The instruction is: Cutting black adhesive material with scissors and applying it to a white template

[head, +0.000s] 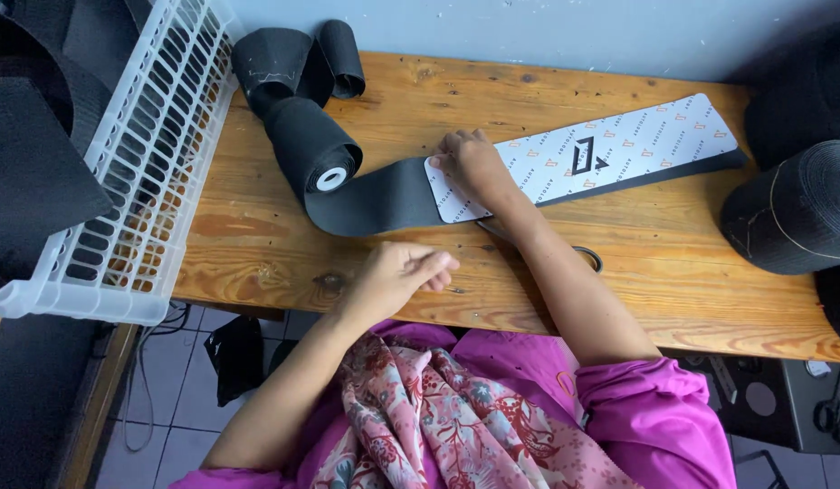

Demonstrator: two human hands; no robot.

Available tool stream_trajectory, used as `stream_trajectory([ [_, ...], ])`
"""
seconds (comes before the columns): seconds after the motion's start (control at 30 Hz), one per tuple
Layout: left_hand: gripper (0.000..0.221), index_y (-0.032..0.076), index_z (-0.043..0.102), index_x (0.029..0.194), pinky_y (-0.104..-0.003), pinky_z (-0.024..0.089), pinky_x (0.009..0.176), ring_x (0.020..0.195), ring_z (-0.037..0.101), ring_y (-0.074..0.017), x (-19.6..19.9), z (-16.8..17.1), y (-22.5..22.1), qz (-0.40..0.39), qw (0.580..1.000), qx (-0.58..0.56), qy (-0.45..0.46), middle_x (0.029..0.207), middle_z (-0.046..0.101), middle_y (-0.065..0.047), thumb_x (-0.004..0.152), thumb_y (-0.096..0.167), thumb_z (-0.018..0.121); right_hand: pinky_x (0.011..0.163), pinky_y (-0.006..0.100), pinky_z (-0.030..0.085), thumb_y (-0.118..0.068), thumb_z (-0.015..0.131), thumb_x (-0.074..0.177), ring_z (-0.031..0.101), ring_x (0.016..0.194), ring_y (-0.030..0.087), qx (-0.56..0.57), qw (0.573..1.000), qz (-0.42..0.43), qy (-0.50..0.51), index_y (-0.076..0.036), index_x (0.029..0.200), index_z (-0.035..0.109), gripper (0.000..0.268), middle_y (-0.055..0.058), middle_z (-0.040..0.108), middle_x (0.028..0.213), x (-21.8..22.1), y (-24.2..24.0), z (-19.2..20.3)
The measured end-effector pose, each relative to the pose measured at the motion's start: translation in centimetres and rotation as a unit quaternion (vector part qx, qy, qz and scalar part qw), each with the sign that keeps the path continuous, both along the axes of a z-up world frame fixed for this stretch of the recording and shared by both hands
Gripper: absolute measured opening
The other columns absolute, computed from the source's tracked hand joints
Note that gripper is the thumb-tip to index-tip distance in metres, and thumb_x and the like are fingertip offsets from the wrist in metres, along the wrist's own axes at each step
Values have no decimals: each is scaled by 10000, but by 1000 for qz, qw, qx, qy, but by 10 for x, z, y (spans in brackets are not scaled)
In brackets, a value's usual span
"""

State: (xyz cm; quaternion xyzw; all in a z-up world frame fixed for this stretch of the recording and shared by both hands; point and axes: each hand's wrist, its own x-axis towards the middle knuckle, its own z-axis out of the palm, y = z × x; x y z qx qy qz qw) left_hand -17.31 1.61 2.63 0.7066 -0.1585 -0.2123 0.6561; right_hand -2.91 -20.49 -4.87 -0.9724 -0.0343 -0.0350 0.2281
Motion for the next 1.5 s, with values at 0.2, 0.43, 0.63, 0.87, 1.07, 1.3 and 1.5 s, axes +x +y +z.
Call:
stream_trajectory([
  [0.2, 494, 135, 599, 1289, -562, 367, 1098, 1330, 516, -389, 71, -15, 1, -42, 811, 313, -492, 1392, 527, -186, 914, 428, 734, 815, 374, 537, -256, 733, 971, 630, 985, 311, -38, 996, 30, -70, -72, 1029, 746, 193, 127, 694, 953, -10, 7, 7],
  [0.43, 413, 118, 499, 1226, -608, 457, 1015, 1273, 532, -469, 117, -43, 10, -70, 893, 251, -368, 1344, 464, -175, 957, 343, 717, 785, 401, 541, -268, 736, 961, 634, 942, 334, -32, 997, 52, -55, -78, 1010, 747, 196, 136, 672, 917, 4, -3, -4],
  [0.63, 374, 171, 697, 1201, -508, 468, 1025, 1253, 589, -336, 174, -42, -25, -64, 912, 356, -194, 1244, 594, -72, 1035, 460, 528, 844, 473, 558, -268, 721, 971, 637, 1015, 399, -23, 997, 66, -14, -76, 1054, 727, 209, 176, 678, 967, 2, 3, 11],
  [0.87, 323, 119, 790, 1057, -467, 552, 842, 1037, 718, -353, 160, -7, -24, -36, 932, 320, -169, 990, 760, -125, 884, 374, 695, 844, 443, 551, -338, 692, 998, 641, 985, 365, -11, 999, 33, -14, -100, 1014, 718, 240, 140, 670, 941, 4, -6, 5],
  [1.07, 309, 211, 815, 1042, -384, 553, 842, 1033, 734, -275, 165, -2, -18, -27, 941, 315, -120, 1004, 777, -50, 834, 426, 741, 860, 466, 548, -359, 670, 1007, 630, 991, 384, 15, 999, 34, -14, -90, 1008, 708, 271, 154, 660, 949, 2, -9, 7],
  [1.3, 242, 157, 817, 989, -277, 539, 712, 838, 730, -172, 168, -16, -17, 11, 968, 233, -94, 813, 756, -32, 792, 287, 764, 884, 481, 535, -355, 663, 1015, 619, 1011, 388, 51, 998, 40, -20, -113, 1017, 696, 244, 145, 650, 958, -1, -2, 13],
  [1.5, 202, 152, 824, 970, -267, 534, 685, 824, 738, -179, 163, -15, -17, 41, 973, 204, -99, 826, 770, -46, 800, 250, 771, 884, 442, 524, -328, 660, 1022, 617, 1004, 351, 49, 998, 35, -34, -118, 1026, 698, 213, 117, 648, 964, -6, 7, 20],
])
